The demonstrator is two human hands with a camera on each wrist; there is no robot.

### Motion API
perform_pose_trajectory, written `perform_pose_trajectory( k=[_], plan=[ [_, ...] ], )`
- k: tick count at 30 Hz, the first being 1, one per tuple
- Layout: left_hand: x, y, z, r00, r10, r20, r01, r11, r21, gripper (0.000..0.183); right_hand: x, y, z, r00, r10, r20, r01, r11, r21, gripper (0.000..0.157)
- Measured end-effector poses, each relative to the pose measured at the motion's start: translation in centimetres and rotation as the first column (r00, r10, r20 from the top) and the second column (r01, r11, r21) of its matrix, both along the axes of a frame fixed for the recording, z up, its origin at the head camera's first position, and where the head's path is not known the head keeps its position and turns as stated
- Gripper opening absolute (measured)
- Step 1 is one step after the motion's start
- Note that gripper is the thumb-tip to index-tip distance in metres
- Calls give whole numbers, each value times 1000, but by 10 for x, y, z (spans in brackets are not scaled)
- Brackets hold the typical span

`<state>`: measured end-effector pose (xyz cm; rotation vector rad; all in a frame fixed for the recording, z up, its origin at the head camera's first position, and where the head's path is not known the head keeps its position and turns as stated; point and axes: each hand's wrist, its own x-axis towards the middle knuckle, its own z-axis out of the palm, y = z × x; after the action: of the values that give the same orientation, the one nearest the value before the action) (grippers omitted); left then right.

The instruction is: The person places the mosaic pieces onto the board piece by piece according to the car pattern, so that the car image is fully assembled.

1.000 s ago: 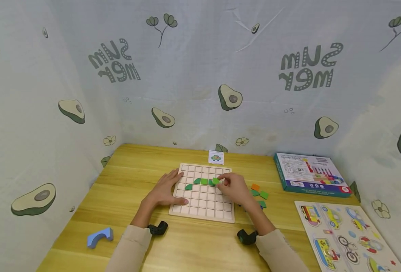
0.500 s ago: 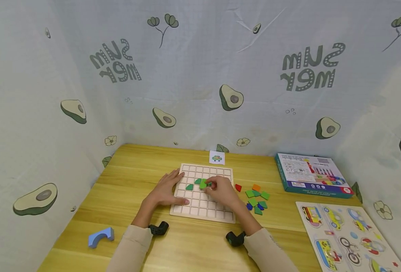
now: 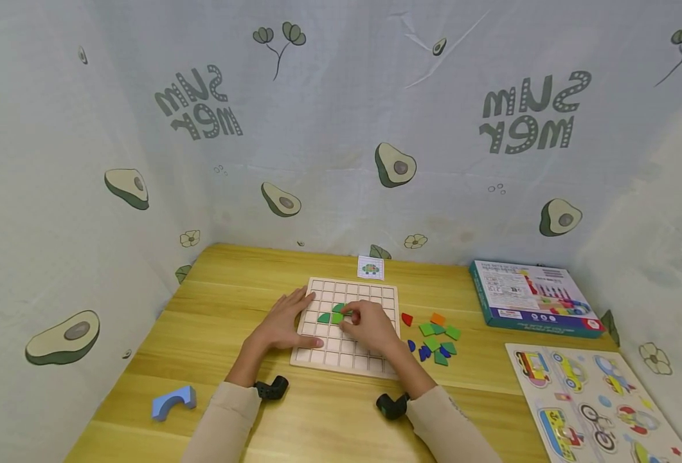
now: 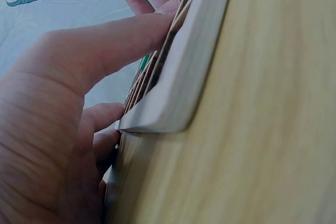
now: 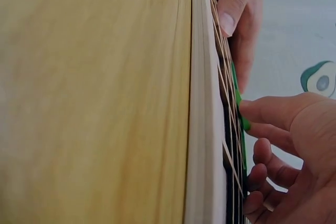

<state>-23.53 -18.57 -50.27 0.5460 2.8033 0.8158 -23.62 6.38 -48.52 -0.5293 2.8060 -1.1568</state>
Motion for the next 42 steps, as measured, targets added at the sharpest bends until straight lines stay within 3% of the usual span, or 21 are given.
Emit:
perform_pose_trajectory(
  k=[22,31,37,42],
  plan=[
    [2,3,-2,1000,13,9,-12,1000,-24,117,2,16,3,999,-43,14,43,999,-18,24],
    [2,3,2,1000,10,-6,-10,1000,-1,115,1,54,11,995,-93,-27,92,995,-25,23],
    [3,3,4,1000,7,-4,-7,1000,-1,116,0,92,6,989,-120,-82,118,993,-29,22],
    [4,5,5,1000,11,5,-11,1000,-6,115,0,119,4,979,-191,-67,191,982,-2,26]
  ],
)
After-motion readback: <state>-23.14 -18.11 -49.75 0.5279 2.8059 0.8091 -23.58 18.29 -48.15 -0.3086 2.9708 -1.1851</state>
